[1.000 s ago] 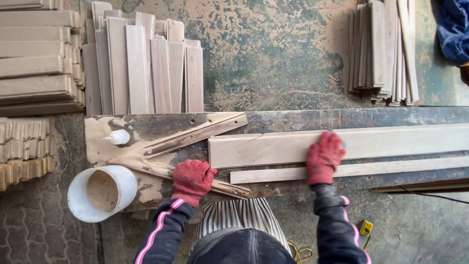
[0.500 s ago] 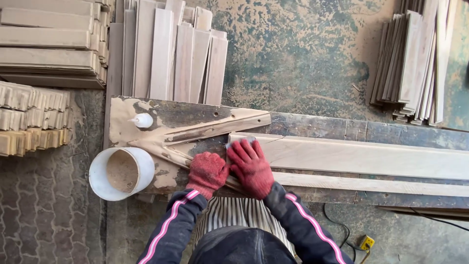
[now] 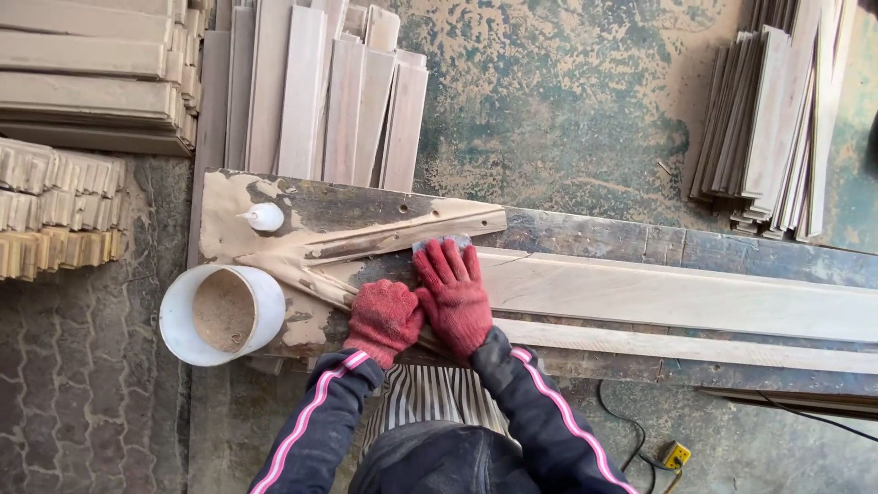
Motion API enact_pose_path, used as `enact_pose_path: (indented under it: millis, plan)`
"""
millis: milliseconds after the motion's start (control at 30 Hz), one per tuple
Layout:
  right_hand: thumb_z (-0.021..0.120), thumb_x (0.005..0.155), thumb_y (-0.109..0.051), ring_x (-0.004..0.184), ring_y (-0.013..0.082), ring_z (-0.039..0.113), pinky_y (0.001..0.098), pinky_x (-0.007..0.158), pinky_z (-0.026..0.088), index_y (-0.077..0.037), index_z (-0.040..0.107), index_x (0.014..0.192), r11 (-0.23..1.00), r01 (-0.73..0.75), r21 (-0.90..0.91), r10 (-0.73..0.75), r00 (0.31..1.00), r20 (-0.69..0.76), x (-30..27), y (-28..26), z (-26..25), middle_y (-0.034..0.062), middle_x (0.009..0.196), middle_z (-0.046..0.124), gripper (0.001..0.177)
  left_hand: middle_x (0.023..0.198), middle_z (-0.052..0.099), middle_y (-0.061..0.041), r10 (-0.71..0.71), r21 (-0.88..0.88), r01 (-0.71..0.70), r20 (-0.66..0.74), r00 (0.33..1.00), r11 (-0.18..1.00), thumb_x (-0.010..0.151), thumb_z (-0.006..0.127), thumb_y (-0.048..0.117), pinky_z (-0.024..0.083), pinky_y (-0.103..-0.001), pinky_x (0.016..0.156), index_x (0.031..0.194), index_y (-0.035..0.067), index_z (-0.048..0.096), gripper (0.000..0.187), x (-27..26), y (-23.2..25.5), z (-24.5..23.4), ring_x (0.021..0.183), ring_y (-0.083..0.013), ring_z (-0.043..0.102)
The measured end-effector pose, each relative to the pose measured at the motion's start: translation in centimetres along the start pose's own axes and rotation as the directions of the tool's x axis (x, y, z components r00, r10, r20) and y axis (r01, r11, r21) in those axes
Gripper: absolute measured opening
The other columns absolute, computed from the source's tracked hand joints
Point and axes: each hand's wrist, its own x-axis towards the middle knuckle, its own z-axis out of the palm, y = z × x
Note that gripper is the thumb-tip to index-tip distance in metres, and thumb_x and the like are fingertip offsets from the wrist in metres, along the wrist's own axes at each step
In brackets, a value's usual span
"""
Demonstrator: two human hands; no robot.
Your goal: Sanding a wood plank using a power sander and manual sandpaper.
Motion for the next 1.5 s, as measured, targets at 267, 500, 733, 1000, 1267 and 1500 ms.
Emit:
enact_pose_path:
  millis: [267, 500, 733, 1000, 1267, 1500]
  plan:
    - [0.037, 0.108, -0.047, 0.155, 0.0317, 0.026, 0.0511, 0.128, 0.011, -0.023, 0.042, 0.160, 0.853, -0.478, -0.211, 0.494, 0.869, 0.027, -11.8, 12.8, -5.2, 0.0071, 0.169, 0.033, 0.058, 0.053, 0.056, -0.009, 0.025, -0.118, -0.030, -0.039, 0.999, 0.993, 0.082, 0.063, 0.043, 0.056, -0.045, 0.052, 0.054, 0.018, 0.062, 0.038, -0.1, -0.5, 0.7, 0.055, -0.0314, 0.067]
    - [0.049, 0.097, -0.037, 0.152, 0.0406, 0.031, 0.0580, 0.127, 0.012, -0.015, 0.045, 0.157, 0.786, -0.481, -0.389, 0.514, 0.858, -0.024, -7.7, 7.4, 0.0, 0.0194, 0.164, 0.039, 0.065, 0.054, 0.054, -0.010, 0.061, -0.111, -0.074, -0.116, 0.991, 0.991, 0.081, 0.068, 0.041, 0.056, -0.047, 0.052, 0.056, 0.017, 0.060, 0.036, -0.3, -0.6, 0.9, 0.055, -0.0323, 0.067]
    - [0.049, 0.096, -0.050, 0.151, 0.0288, 0.036, 0.0562, 0.126, 0.018, -0.027, 0.053, 0.150, 0.981, -0.186, -0.053, 0.191, 0.976, 0.105, -3.1, 3.0, 0.4, 0.0036, 0.160, 0.046, 0.059, 0.055, 0.058, -0.008, -0.017, -0.081, 0.031, 0.165, 0.986, 0.996, 0.088, 0.059, 0.046, 0.058, -0.047, 0.059, 0.057, 0.017, 0.065, 0.043, 0.2, -0.2, -0.5, 0.062, -0.0324, 0.070]
    - [0.048, 0.102, -0.025, 0.143, 0.0472, 0.042, 0.0596, 0.117, 0.031, -0.006, 0.049, 0.156, 0.590, -0.624, -0.513, 0.681, 0.725, -0.099, -20.2, 26.7, -6.0, 0.0279, 0.157, 0.048, 0.058, 0.056, 0.063, -0.013, -0.041, -0.099, 0.068, 0.251, 0.967, 0.993, 0.087, 0.056, 0.045, 0.059, -0.047, 0.062, 0.059, 0.014, 0.070, 0.044, 0.8, 0.2, -1.0, 0.064, -0.0349, 0.072]
    - [0.041, 0.101, -0.043, 0.158, 0.0352, 0.018, 0.0594, 0.126, 0.009, -0.023, 0.042, 0.158, 0.961, -0.230, -0.151, 0.233, 0.973, -0.001, -7.5, 2.6, 3.9, 0.0096, 0.169, 0.031, 0.060, 0.054, 0.061, -0.012, -0.014, -0.083, 0.029, 0.185, 0.983, 0.996, 0.085, 0.061, 0.044, 0.059, -0.047, 0.060, 0.057, 0.015, 0.068, 0.041, 0.1, 0.1, -0.8, 0.061, -0.0339, 0.071]
    - [0.044, 0.102, -0.051, 0.148, 0.0248, 0.041, 0.0544, 0.124, 0.022, -0.036, 0.057, 0.146, 0.981, -0.178, -0.083, 0.182, 0.982, 0.043, -10.4, 4.0, -2.6, -0.0036, 0.157, 0.052, 0.048, 0.056, 0.062, -0.011, 0.042, -0.054, -0.035, 0.146, 0.988, 0.998, 0.084, 0.061, 0.044, 0.059, -0.047, 0.060, 0.058, 0.015, 0.068, 0.040, 0.3, 0.4, -1.3, 0.062, -0.0336, 0.071]
